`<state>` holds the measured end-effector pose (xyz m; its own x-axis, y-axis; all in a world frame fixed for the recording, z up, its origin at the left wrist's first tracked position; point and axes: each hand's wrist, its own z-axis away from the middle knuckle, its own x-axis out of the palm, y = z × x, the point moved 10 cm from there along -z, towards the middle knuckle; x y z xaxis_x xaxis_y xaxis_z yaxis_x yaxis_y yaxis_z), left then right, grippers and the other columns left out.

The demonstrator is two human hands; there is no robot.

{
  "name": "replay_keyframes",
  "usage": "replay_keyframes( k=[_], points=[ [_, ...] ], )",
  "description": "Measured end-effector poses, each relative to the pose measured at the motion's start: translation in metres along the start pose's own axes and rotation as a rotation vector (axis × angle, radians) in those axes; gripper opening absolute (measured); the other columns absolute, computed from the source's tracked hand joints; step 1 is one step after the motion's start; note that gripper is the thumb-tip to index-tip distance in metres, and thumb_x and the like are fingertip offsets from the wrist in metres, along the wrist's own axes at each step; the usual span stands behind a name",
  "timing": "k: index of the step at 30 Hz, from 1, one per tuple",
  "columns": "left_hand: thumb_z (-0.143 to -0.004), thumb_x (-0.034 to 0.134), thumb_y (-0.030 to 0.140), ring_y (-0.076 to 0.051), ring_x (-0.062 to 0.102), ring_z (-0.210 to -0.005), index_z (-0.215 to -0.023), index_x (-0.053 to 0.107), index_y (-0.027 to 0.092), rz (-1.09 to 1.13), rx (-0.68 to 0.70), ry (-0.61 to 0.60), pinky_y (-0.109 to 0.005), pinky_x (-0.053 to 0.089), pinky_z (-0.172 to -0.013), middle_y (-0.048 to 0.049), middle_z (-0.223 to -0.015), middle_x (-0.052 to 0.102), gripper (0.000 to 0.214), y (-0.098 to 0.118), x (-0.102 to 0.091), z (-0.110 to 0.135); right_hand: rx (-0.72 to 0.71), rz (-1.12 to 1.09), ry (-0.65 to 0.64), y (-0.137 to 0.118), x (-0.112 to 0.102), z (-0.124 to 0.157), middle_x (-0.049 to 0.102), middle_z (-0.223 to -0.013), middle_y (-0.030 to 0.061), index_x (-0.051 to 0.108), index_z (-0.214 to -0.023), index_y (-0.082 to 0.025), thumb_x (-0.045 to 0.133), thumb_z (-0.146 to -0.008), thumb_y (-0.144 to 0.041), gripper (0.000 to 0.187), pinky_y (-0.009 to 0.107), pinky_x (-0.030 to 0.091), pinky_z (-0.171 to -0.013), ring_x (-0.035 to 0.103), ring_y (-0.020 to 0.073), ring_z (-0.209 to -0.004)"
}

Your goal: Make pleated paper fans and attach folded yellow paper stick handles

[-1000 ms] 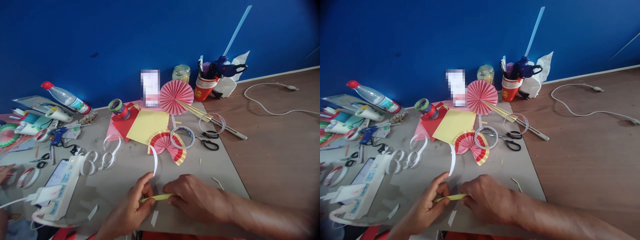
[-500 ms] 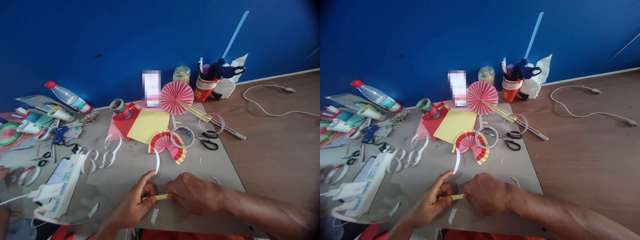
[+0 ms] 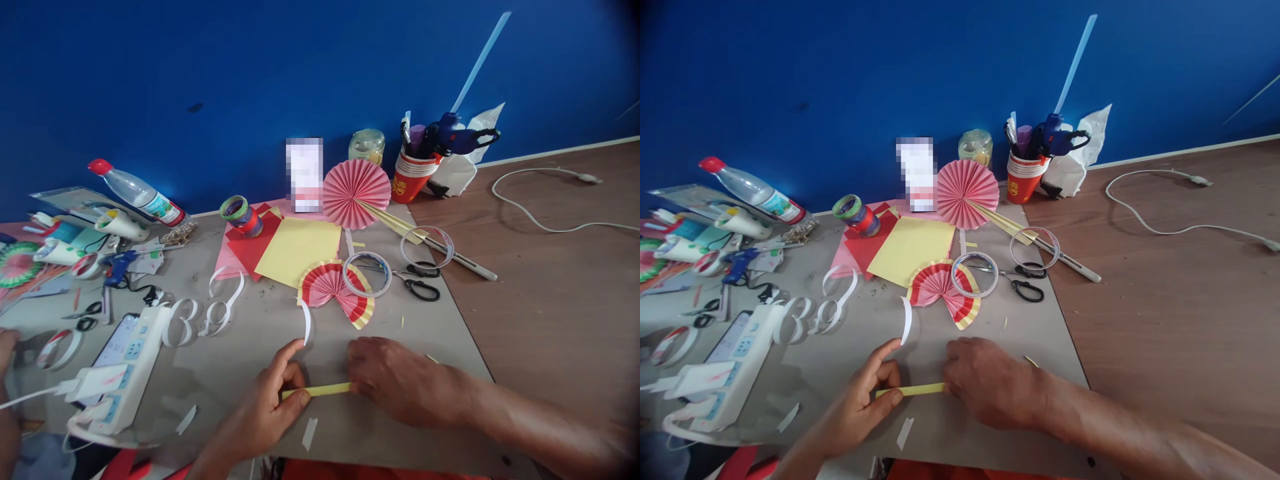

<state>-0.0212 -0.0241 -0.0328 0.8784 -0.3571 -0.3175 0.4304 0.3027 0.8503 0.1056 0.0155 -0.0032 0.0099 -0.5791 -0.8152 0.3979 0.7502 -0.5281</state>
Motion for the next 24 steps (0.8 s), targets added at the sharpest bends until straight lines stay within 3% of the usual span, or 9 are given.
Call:
replay_keyframes(
  k=[2, 5, 7, 9, 11, 14, 19, 24],
  points=[
    [-0.088, 0.052, 0.024, -0.016, 0.054, -0.085, -0.141, 0.029, 0.027, -0.06, 0.064, 0.05, -0.029, 0.041, -0.084, -0.0022, -0.092, 0.057, 0.058, 0.006, -0.006, 0.002, 0.006, -0.033, 0.079, 0.003, -0.006, 0.0, 0.061, -0.084, 0.0066, 0.066, -0.078, -0.016, 0.047, -0.087, -0.013, 0.021, 0.03, 0.041, -0.07, 0.056, 0.019, -0.077],
    [-0.086, 0.057, 0.025, -0.023, 0.046, -0.116, -0.132, 0.043, 0.028, -0.13, 0.166, 0.255, -0.034, 0.034, -0.099, -0.0084, -0.123, 0.051, 0.048, 0.017, -0.03, 0.012, 0.026, -0.024, 0.092, 0.007, -0.006, -0.001, 0.058, -0.082, 0.007, 0.066, -0.076, -0.016, 0.048, -0.084, -0.012, 0.02, 0.031, 0.041, -0.071, 0.053, 0.0186, -0.075],
    [-0.087, 0.057, 0.028, -0.024, 0.044, -0.118, -0.124, 0.049, 0.027, -0.071, 0.2, 0.33, -0.033, 0.034, -0.098, -0.0085, -0.124, 0.05, 0.038, 0.021, -0.042, 0.022, 0.014, 0.058, 0.074, 0.006, -0.003, -0.003, 0.056, -0.078, 0.0078, 0.065, -0.072, -0.015, 0.049, -0.081, -0.009, 0.019, 0.033, 0.041, -0.071, 0.051, 0.02, -0.075],
    [-0.088, 0.055, 0.036, -0.021, 0.052, -0.102, -0.114, 0.054, 0.024, 0.096, 0.217, 0.236, -0.03, 0.039, -0.089, -0.007, -0.104, 0.057, 0.029, 0.025, -0.037, 0.026, 0.028, 0.099, 0.084, 0.006, -0.001, -0.005, 0.055, -0.077, 0.0078, 0.064, -0.071, -0.015, 0.049, -0.079, -0.007, 0.019, 0.033, 0.041, -0.07, 0.05, 0.0198, -0.074],
    [-0.087, 0.054, 0.047, -0.018, 0.052, -0.083, -0.099, 0.058, 0.021, 0.275, 0.226, 0.043, -0.027, 0.041, -0.076, -0.004, -0.083, 0.057, 0.029, 0.032, -0.02, 0.027, 0.044, 0.096, 0.105, 0.007, -0.001, -0.005, 0.056, -0.079, 0.0082, 0.064, -0.074, -0.015, 0.048, -0.079, -0.008, 0.018, 0.033, 0.041, -0.069, 0.049, 0.0194, -0.073],
    [-0.082, 0.058, 0.053, -0.013, 0.047, -0.07, -0.082, 0.056, 0.018, 0.357, 0.16, -0.161, -0.024, 0.037, -0.065, -0.0017, -0.074, 0.053, 0.035, 0.036, 0.005, 0.025, 0.048, 0.032, 0.105, 0.007, 0.0, -0.004, 0.057, -0.083, 0.0092, 0.064, -0.075, -0.015, 0.048, -0.081, -0.011, 0.017, 0.034, 0.042, -0.071, 0.05, 0.0202, -0.076],
    [-0.087, 0.055, 0.047, -0.008, 0.035, -0.06, -0.079, 0.052, 0.018, 0.306, -0.068, -0.065, -0.021, 0.028, -0.056, 0.0028, -0.068, 0.043, 0.03, 0.005, 0.004, 0.013, 0.052, -0.033, 0.126, 0.009, -0.003, -0.001, 0.058, -0.087, 0.0087, 0.065, -0.078, -0.016, 0.051, -0.079, -0.01, 0.016, 0.033, 0.043, -0.073, 0.052, 0.0204, -0.08],
    [-0.08, 0.064, 0.048, -0.007, 0.033, -0.053, -0.073, 0.049, 0.018, 0.675, 0.03, -0.083, -0.021, 0.026, -0.053, 0.0047, -0.062, 0.04, 0.035, 0.007, -0.004, 0.016, 0.005, 0.065, 0.171, 0.007, -0.006, 0.0, 0.057, -0.081, 0.0069, 0.064, -0.072, -0.017, 0.048, -0.084, -0.012, 0.02, 0.032, 0.042, -0.07, 0.052, 0.0195, -0.075]
  ],
)
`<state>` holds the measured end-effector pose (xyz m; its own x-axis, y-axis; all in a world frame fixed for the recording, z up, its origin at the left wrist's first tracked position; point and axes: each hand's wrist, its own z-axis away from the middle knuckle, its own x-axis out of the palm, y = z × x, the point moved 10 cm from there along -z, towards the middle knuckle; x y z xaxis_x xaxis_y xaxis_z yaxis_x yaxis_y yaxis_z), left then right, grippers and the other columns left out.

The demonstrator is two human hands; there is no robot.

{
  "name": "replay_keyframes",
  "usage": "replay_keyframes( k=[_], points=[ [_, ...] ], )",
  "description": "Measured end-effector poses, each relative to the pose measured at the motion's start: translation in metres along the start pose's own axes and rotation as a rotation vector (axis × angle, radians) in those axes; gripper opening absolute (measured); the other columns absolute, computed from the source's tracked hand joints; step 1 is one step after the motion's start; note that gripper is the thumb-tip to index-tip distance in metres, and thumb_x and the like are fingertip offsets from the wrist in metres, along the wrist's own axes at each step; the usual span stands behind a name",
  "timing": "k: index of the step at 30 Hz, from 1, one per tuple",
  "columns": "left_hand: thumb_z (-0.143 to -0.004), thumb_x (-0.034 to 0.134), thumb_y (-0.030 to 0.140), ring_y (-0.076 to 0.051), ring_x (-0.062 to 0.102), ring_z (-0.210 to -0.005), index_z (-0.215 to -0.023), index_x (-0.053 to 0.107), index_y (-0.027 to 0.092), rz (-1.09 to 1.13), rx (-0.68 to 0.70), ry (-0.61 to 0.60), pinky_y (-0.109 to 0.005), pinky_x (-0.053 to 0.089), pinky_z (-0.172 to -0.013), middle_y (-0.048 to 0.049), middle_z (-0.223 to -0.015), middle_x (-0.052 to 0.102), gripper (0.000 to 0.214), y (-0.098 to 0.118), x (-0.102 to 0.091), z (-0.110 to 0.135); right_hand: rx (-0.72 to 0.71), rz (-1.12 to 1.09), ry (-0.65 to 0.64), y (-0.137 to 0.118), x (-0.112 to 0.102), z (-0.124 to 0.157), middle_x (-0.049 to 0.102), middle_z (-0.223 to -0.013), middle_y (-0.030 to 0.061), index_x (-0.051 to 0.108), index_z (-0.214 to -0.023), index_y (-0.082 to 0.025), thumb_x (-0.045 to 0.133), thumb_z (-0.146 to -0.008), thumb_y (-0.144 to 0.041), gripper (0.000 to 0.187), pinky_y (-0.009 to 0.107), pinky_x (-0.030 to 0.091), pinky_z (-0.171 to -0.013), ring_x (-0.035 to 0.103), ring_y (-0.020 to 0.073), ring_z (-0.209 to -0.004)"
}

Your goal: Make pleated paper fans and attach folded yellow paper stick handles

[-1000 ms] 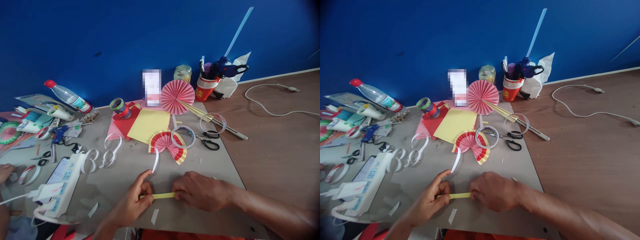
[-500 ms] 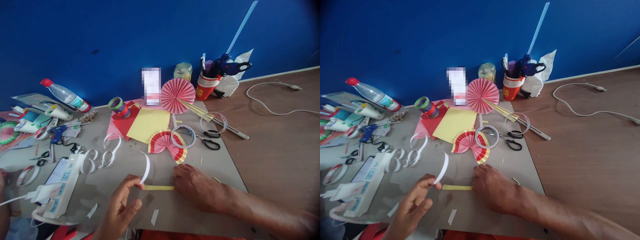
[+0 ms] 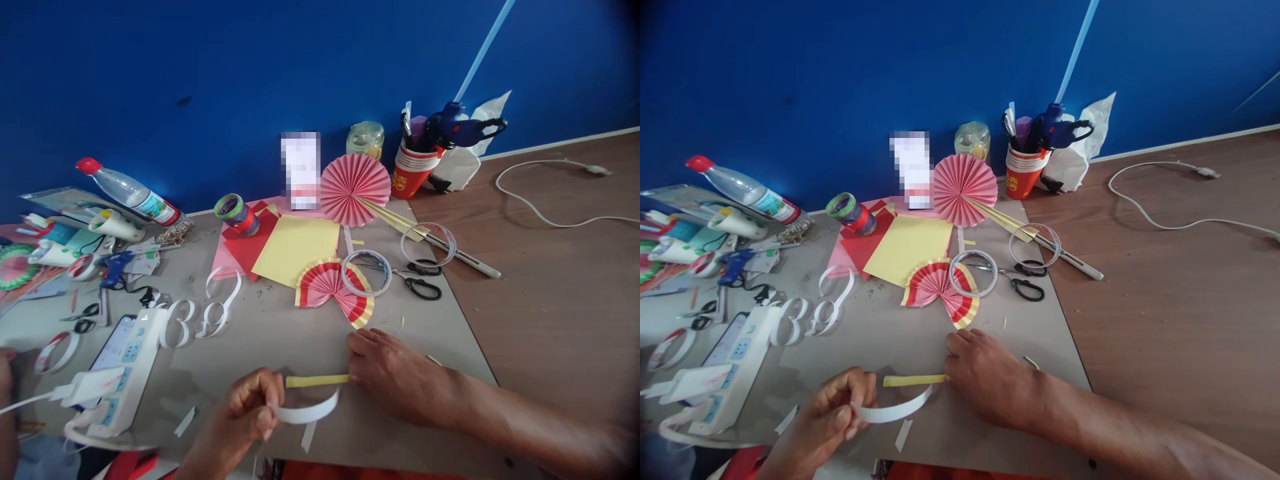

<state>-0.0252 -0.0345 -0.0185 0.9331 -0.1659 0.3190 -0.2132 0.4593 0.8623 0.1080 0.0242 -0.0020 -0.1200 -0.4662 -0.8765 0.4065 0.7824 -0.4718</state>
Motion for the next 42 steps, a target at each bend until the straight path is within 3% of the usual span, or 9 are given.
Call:
replay_keyframes(
  k=[4, 9, 12, 16, 20, 24, 27, 34, 42],
  points=[
    [-0.077, 0.068, 0.044, -0.005, 0.027, -0.048, -0.066, 0.043, 0.018, 0.285, 0.073, -0.083, -0.02, 0.026, -0.051, 0.0062, -0.059, 0.033, 0.038, 0.006, 0.008, 0.005, -0.034, 0.02, 0.005, -0.002, -0.002, -0.001, 0.057, -0.077, 0.0071, 0.063, -0.07, -0.017, 0.051, -0.083, -0.013, 0.019, 0.033, 0.041, -0.066, 0.052, 0.0206, -0.073],
    [-0.072, 0.072, 0.047, -0.004, 0.027, -0.048, -0.066, 0.042, 0.018, 0.265, 0.037, -0.091, -0.021, 0.026, -0.051, 0.0051, -0.062, 0.035, 0.042, -0.002, 0.014, 0.009, -0.042, 0.055, 0.019, -0.003, -0.002, -0.002, 0.058, -0.072, 0.007, 0.063, -0.068, -0.017, 0.053, -0.082, -0.013, 0.018, 0.033, 0.04, -0.065, 0.052, 0.0211, -0.073],
    [-0.072, 0.071, 0.05, -0.008, 0.038, -0.058, -0.07, 0.05, 0.018, 0.049, 0.047, -0.065, -0.022, 0.031, -0.056, 0.0004, -0.075, 0.042, 0.039, 0.002, 0.019, 0.011, -0.027, 0.02, 0.011, -0.001, 0.0, -0.002, 0.058, -0.076, 0.0075, 0.063, -0.07, -0.016, 0.052, -0.084, -0.013, 0.018, 0.033, 0.041, -0.068, 0.052, 0.0203, -0.073],
    [-0.079, 0.061, 0.053, -0.018, 0.049, -0.083, -0.081, 0.064, 0.021, -0.413, 0.122, 0.037, -0.029, 0.04, -0.077, -0.006, -0.092, 0.049, 0.032, 0.015, 0.026, 0.015, 0.016, -0.13, 0.008, 0.005, -0.004, -0.001, 0.057, -0.083, 0.0059, 0.062, -0.073, -0.016, 0.047, -0.087, -0.012, 0.021, 0.029, 0.041, -0.07, 0.052, 0.0163, -0.075],
    [-0.078, 0.061, 0.054, -0.031, 0.042, -0.118, -0.075, 0.068, 0.022, -0.637, 0.252, 0.231, -0.041, 0.031, -0.1, -0.0111, -0.127, 0.047, 0.033, 0.026, 0.014, 0.024, 0.037, -0.245, 0.03, 0.01, -0.006, 0.001, 0.055, -0.084, 0.0039, 0.06, -0.072, -0.016, 0.046, -0.087, -0.01, 0.022, 0.026, 0.04, -0.071, 0.05, 0.0143, -0.074],
    [-0.077, 0.063, 0.051, -0.034, 0.029, -0.134, -0.076, 0.065, 0.022, -0.568, 0.22, 0.322, -0.048, 0.02, -0.109, -0.0099, -0.141, 0.042, 0.029, 0.02, -0.008, 0.027, 0.021, -0.247, 0.058, 0.011, -0.004, 0.001, 0.054, -0.083, 0.0036, 0.059, -0.07, -0.017, 0.046, -0.087, -0.01, 0.022, 0.026, 0.039, -0.069, 0.048, 0.0139, -0.073],
    [-0.074, 0.066, 0.053, -0.035, 0.023, -0.138, -0.07, 0.063, 0.02, -0.423, 0.135, 0.309, -0.053, 0.013, -0.111, -0.0108, -0.144, 0.041, 0.034, 0.012, -0.01, 0.021, 0.008, -0.257, 0.05, 0.01, -0.004, 0.001, 0.054, -0.084, 0.0034, 0.059, -0.071, -0.017, 0.046, -0.087, -0.008, 0.022, 0.026, 0.039, -0.069, 0.049, 0.0138, -0.073],
    [-0.072, 0.069, 0.051, -0.033, 0.039, -0.127, -0.066, 0.06, 0.018, -0.175, 0.043, 0.277, -0.048, 0.032, -0.102, -0.0144, -0.135, 0.047, 0.035, 0.006, 0.002, 0.005, 0.015, -0.265, 0.056, 0.009, -0.009, 0.0, 0.054, -0.084, 0.004, 0.059, -0.073, -0.016, 0.045, -0.085, -0.006, 0.021, 0.026, 0.039, -0.067, 0.048, 0.0139, -0.073],
    [-0.075, 0.07, 0.04, -0.024, 0.053, -0.108, -0.075, 0.064, 0.02, -0.095, 0.092, 0.319, -0.039, 0.039, -0.094, -0.0081, -0.122, 0.053, 0.021, 0.003, -0.009, 0.0, -0.02, -0.271, 0.078, 0.008, -0.01, 0.001, 0.053, -0.082, 0.0037, 0.055, -0.072, -0.017, 0.046, -0.085, -0.007, 0.018, 0.028, 0.036, -0.062, 0.046, 0.0149, -0.068]
  ],
)
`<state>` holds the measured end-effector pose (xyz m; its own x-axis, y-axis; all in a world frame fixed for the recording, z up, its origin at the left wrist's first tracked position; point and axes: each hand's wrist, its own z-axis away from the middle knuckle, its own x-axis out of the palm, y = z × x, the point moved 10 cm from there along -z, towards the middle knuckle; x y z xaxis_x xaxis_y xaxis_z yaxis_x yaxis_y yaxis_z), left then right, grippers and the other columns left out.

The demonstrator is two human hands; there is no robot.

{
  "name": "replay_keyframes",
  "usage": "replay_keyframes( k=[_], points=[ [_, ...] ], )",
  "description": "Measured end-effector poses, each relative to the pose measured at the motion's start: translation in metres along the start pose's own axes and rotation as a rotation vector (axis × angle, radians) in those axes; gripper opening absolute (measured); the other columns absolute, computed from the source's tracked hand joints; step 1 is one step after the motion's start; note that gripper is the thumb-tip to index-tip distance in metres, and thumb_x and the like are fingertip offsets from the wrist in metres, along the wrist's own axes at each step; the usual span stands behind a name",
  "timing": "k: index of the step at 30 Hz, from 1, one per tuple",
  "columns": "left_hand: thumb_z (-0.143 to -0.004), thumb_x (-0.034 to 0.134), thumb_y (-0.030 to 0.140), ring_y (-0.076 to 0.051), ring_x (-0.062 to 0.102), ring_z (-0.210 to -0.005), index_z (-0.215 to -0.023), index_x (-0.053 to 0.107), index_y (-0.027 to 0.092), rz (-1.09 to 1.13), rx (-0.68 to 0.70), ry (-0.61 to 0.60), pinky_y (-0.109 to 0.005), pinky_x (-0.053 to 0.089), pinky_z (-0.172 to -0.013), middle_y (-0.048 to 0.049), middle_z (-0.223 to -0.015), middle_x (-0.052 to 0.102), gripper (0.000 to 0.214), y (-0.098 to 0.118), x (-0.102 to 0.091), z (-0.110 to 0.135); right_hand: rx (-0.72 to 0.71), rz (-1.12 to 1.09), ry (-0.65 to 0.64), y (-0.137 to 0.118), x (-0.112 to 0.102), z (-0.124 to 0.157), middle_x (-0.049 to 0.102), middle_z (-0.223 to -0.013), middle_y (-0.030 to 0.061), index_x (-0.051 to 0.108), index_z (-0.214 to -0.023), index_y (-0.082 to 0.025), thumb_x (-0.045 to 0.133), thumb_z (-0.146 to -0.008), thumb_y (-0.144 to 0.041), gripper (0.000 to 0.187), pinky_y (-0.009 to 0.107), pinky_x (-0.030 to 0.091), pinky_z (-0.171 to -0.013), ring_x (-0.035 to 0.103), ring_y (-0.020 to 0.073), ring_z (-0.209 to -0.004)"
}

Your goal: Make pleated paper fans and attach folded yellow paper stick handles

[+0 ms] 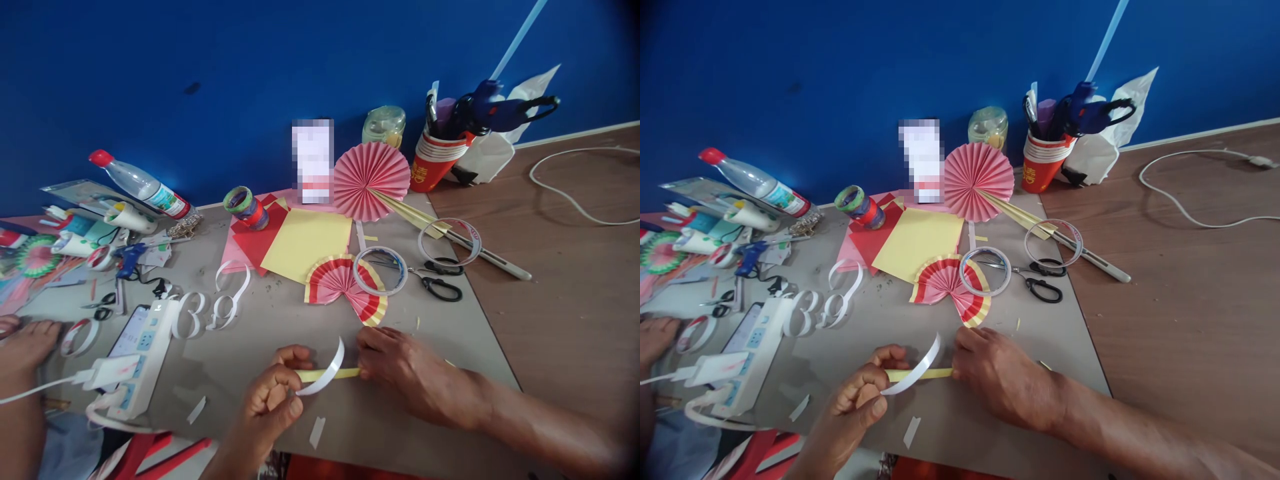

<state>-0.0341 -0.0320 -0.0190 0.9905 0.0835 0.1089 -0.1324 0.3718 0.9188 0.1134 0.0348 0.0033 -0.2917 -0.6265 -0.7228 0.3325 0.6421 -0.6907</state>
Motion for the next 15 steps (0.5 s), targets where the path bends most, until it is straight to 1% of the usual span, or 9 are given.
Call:
replay_keyframes(
  k=[4, 8, 12, 15],
  points=[
    [-0.076, 0.07, 0.038, -0.02, 0.053, -0.098, -0.077, 0.065, 0.019, -0.005, -0.014, -0.032, -0.033, 0.043, -0.085, -0.0083, -0.109, 0.054, 0.02, -0.003, -0.004, -0.005, 0.016, 0.004, 0.004, 0.001, 0.0, 0.0, 0.053, -0.082, 0.0039, 0.055, -0.071, -0.017, 0.046, -0.086, -0.008, 0.02, 0.028, 0.037, -0.063, 0.047, 0.015, -0.068],
    [-0.077, 0.069, 0.037, -0.015, 0.05, -0.084, -0.079, 0.065, 0.019, -0.008, -0.015, -0.017, -0.027, 0.042, -0.075, -0.006, -0.096, 0.054, 0.019, -0.002, -0.008, -0.01, 0.039, -0.014, 0.01, 0.002, -0.001, -0.001, 0.054, -0.082, 0.0047, 0.058, -0.072, -0.017, 0.047, -0.085, -0.007, 0.02, 0.028, 0.038, -0.063, 0.049, 0.0158, -0.07],
    [-0.076, 0.07, 0.039, -0.014, 0.05, -0.079, -0.079, 0.065, 0.019, 0.006, -0.014, -0.025, -0.026, 0.042, -0.072, -0.0049, -0.091, 0.054, 0.021, -0.001, -0.007, -0.011, 0.021, 0.016, 0.019, 0.0, 0.0, -0.001, 0.055, -0.081, 0.0052, 0.059, -0.073, -0.017, 0.046, -0.085, -0.007, 0.021, 0.028, 0.039, -0.063, 0.049, 0.0164, -0.07],
    [-0.075, 0.071, 0.04, -0.014, 0.052, -0.077, -0.085, 0.064, 0.019, -0.016, -0.045, -0.03, -0.026, 0.043, -0.07, -0.0042, -0.091, 0.055, 0.024, -0.006, -0.008, -0.011, 0.034, 0.035, 0.008, 0.002, 0.002, -0.001, 0.056, -0.083, 0.0051, 0.06, -0.073, -0.017, 0.047, -0.085, -0.007, 0.02, 0.028, 0.04, -0.064, 0.05, 0.0164, -0.071]
  ],
)
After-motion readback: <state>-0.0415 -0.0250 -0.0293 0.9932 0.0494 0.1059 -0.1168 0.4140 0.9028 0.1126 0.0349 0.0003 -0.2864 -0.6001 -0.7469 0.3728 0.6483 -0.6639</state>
